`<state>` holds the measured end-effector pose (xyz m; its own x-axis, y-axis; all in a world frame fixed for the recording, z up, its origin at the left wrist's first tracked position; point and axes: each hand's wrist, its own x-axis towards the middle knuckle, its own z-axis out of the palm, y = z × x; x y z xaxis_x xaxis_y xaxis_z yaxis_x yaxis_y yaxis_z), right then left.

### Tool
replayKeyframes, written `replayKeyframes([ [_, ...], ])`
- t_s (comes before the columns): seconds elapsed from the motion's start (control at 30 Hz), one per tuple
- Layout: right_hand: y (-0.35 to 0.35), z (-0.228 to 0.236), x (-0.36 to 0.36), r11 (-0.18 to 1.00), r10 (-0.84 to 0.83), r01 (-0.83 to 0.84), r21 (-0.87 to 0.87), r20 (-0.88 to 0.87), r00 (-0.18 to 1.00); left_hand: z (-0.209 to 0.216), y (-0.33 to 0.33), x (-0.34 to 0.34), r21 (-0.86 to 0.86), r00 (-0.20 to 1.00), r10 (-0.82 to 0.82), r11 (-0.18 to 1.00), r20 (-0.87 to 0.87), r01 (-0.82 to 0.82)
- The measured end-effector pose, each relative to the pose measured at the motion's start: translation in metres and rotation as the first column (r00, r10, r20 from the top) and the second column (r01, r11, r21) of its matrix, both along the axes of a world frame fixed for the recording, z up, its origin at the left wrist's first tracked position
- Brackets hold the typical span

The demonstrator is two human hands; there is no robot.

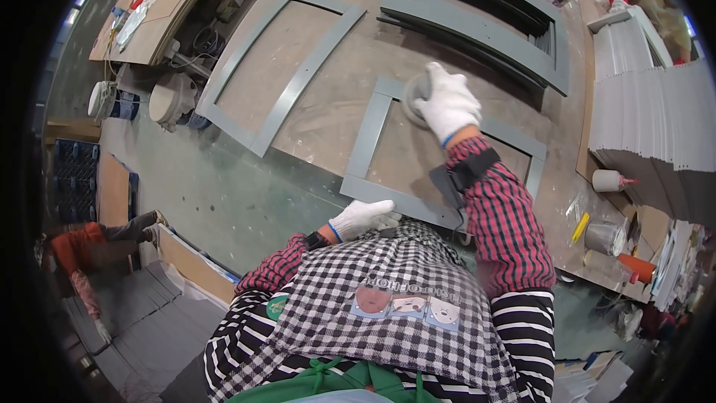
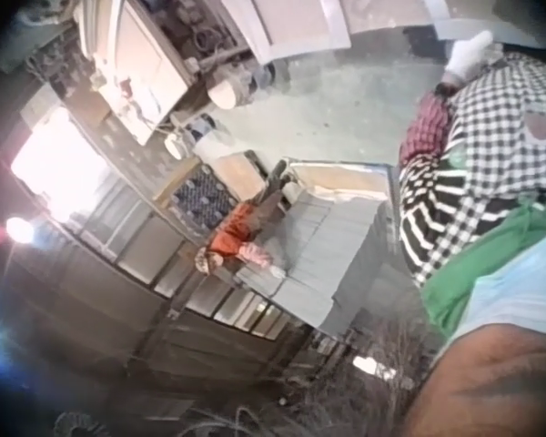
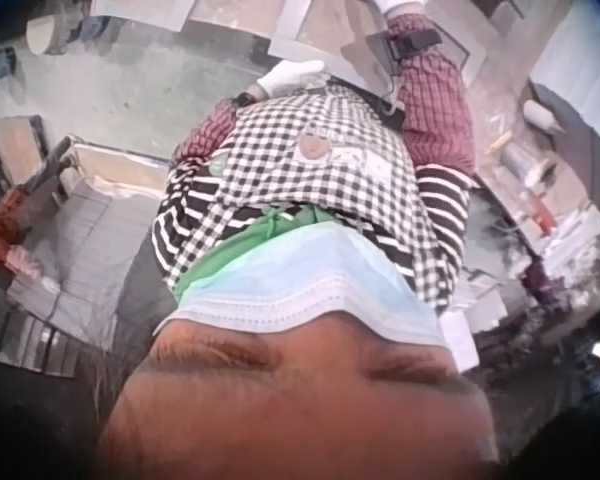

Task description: Sanding the edges of a grey rectangular furniture frame and applying adhesive to the corner joints.

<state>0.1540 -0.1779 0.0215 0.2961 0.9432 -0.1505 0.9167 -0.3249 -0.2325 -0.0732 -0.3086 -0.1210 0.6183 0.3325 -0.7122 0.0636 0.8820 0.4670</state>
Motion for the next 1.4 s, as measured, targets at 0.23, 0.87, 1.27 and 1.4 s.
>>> replayKeyframes([
  [0.23,0.033,0.003,-0.054,0.990,0.129,-0.131,-0.049,-0.042,0.991,0.018,0.007,-0.011,0.020,0.992,0.128,0.992,-0.016,-0.128],
  [0.87,0.040,0.002,-0.030,0.993,0.119,-0.120,0.009,0.047,0.992,0.017,0.011,-0.020,0.130,0.988,0.133,0.984,-0.072,-0.123],
  [1.27,0.048,0.002,-0.028,0.998,0.061,-0.060,-0.017,0.020,0.998,0.014,0.013,-0.021,0.102,0.986,0.143,0.986,-0.083,-0.134],
  [1.4,0.056,0.002,-0.026,0.998,0.023,-0.022,-0.051,0.011,1.000,0.014,0.011,-0.020,0.096,0.982,0.168,0.982,-0.080,-0.161],
])
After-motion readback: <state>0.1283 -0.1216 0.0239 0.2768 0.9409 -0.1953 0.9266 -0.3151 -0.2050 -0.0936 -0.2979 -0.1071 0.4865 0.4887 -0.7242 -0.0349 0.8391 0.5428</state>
